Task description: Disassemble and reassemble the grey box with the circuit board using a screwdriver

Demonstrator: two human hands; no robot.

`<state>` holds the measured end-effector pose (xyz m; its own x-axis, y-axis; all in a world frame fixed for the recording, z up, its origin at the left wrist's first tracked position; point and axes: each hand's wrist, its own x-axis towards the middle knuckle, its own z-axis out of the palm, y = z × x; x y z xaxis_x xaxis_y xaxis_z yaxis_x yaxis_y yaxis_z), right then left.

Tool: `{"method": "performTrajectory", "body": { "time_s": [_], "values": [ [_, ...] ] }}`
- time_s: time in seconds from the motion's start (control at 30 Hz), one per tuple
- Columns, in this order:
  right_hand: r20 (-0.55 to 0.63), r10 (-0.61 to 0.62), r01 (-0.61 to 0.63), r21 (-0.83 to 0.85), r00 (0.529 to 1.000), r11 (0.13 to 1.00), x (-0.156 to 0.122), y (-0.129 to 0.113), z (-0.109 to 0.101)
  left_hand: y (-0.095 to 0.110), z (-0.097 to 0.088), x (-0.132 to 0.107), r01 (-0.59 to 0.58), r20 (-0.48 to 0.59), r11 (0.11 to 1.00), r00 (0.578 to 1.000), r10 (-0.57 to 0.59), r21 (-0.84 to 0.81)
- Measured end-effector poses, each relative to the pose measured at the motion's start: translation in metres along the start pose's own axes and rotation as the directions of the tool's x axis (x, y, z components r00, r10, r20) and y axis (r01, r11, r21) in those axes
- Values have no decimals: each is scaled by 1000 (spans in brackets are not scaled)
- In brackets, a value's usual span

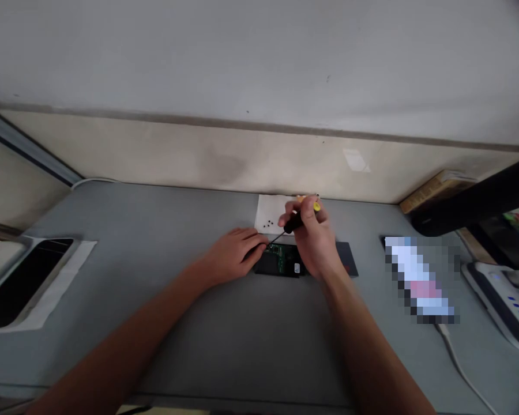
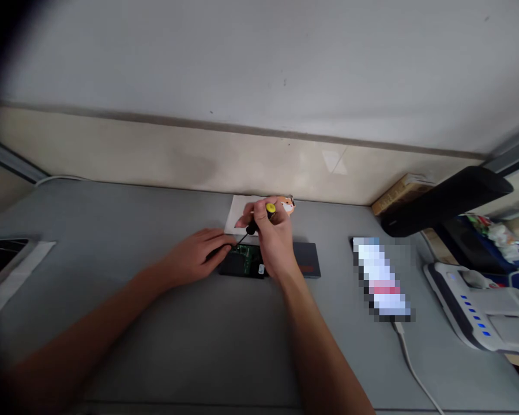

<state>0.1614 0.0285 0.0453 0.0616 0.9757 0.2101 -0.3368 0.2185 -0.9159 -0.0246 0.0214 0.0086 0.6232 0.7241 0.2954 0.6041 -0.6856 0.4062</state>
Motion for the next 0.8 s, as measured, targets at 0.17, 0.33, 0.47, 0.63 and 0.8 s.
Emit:
{"method": "performTrajectory", "body": {
  "time_s": [0.17,0.33,0.47,0.63,0.8],
  "values": [
    [-33,-207,182,-357,978,916,-1,6,-4,1,-3,0,-35,24,998,999,33,51],
    [75,-297,304,-342,952,889,-7,-15,-3,2,-8,0,-54,48,995,998,50,82],
    [122,-389,394,-502,913,770,-16,-54,-21,2,-12,-1,-9,75,999,997,5,50],
    [371,67,321,-870,926,374,-34,-81,-72,7,-24,-5,112,177,990,980,-95,-91],
    [271,382,259,-962,884,84,-50,-83,-106,11,-31,-7,146,233,974,967,-104,-173]
  ]
}}
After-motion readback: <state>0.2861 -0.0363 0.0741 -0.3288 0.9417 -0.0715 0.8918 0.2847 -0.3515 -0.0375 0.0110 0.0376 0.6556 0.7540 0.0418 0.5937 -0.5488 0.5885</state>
